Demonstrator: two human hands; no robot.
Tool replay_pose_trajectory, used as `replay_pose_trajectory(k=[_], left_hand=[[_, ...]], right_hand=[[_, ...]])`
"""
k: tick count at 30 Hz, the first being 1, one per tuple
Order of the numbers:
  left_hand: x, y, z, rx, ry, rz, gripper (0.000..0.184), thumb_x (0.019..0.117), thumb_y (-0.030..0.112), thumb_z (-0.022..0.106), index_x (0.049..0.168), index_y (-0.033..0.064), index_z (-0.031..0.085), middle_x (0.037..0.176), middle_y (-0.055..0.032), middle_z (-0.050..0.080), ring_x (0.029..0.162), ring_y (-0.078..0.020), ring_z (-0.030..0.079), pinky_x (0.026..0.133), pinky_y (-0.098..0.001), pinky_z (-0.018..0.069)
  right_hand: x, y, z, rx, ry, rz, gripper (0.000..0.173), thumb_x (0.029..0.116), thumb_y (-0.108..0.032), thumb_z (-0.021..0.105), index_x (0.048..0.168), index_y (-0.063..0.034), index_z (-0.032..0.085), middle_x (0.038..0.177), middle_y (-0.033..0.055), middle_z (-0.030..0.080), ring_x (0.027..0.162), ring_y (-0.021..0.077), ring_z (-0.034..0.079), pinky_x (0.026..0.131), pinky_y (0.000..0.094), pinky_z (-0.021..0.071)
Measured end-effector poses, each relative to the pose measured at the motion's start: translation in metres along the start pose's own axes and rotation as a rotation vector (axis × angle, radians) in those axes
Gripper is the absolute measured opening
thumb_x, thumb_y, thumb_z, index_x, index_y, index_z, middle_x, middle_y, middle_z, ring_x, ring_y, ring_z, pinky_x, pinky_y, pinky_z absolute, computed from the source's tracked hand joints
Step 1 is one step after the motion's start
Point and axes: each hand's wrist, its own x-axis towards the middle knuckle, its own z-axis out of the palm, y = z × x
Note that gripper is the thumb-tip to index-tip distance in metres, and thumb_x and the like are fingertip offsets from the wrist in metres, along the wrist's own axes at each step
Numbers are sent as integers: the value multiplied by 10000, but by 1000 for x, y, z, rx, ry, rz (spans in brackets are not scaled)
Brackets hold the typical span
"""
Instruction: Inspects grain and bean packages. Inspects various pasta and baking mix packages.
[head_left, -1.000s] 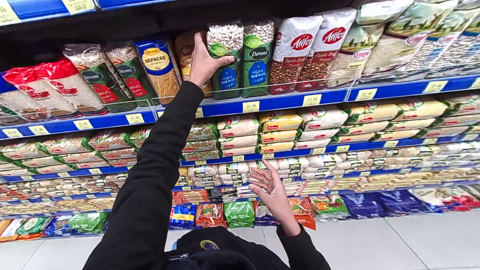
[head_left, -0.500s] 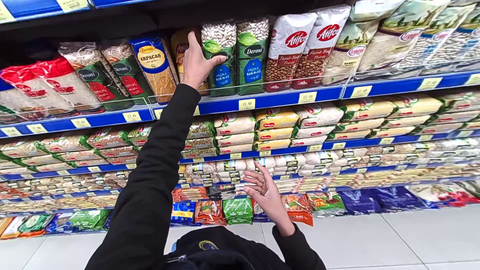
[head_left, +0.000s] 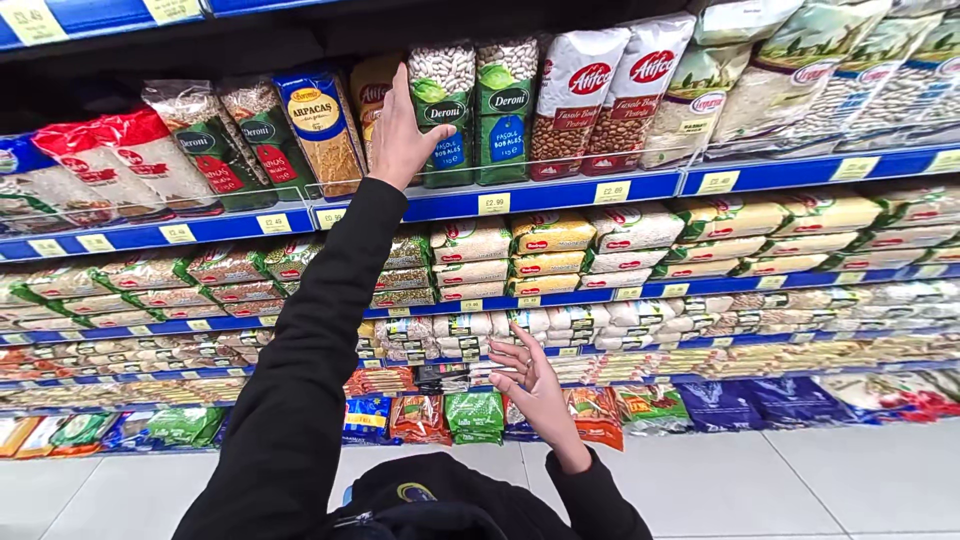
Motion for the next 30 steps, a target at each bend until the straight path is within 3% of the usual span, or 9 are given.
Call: replay_pose_trajectory(k=[3,7,9,11,13,17,21,25,30], left_hand=[[-14,4,-5,3,21,19,1033,860,497,776,1603,1,256,1567,-251,397,1424,-390,435,1156,-546,376],[-55,19,-14,22,117,198,863,885,385,784,1535,-24,390,1536,-251,441,1380,-376,495,1131,-506,430],[-100,36,-29,-25,140,309,713,927,312,757,1498,-1,466,1568,-229,411,1400,-336,484,1137,-478,440],[-156,52,-37,-162,153,368,535,933,271,755,1373,6,606,1498,-213,502,1336,-297,554,1084,-453,504],[-217,64,-42,-333,108,372,432,923,219,766,1279,-5,670,1415,-214,581,1278,-281,605,1043,-431,547],[-335,75,-39,-670,-66,166,350,902,100,774,1191,-74,680,1280,-217,661,1159,-251,683,981,-390,604],[-443,90,-32,-905,-196,-319,408,921,80,744,1277,-76,621,1272,-174,677,1001,-237,741,859,-396,653],[-515,100,-48,-619,-454,-416,628,926,281,770,1440,10,530,1285,-116,682,1040,-174,726,875,-373,637],[-553,127,-82,-513,-593,-456,540,947,305,742,1417,84,593,1227,-112,698,1039,-177,715,893,-373,619]], right_hand=[[-3,0,-1,-11,-7,-20,889,890,-230,788,1600,-111,267,1364,129,642,1150,314,692,867,428,653],[-9,-6,0,-18,-5,-40,870,890,-219,783,1596,-112,286,1359,128,642,1150,313,691,860,425,655],[-12,-11,-2,-12,-6,-82,823,902,-189,766,1585,-93,316,1347,136,651,1143,318,693,863,422,654],[-19,-16,-5,-8,-8,-128,743,915,-168,744,1549,-46,376,1350,155,653,1130,328,701,861,419,654],[-27,-21,-8,-10,-9,-155,653,922,-167,736,1493,-16,458,1323,170,667,1112,331,708,862,417,653],[-60,-23,-21,-18,-56,-157,562,926,-175,744,1415,13,541,1267,182,694,1094,331,715,899,409,639],[-101,-18,-33,-1,-96,-83,489,935,-152,714,1376,11,579,1244,176,704,1053,322,726,900,399,636],[-146,-2,-33,32,-137,38,468,940,-185,715,1345,18,598,1241,178,705,1031,317,733,889,400,638],[-183,-2,-19,80,-220,149,444,942,-158,711,1331,28,605,1222,181,712,1002,315,738,879,407,638]])
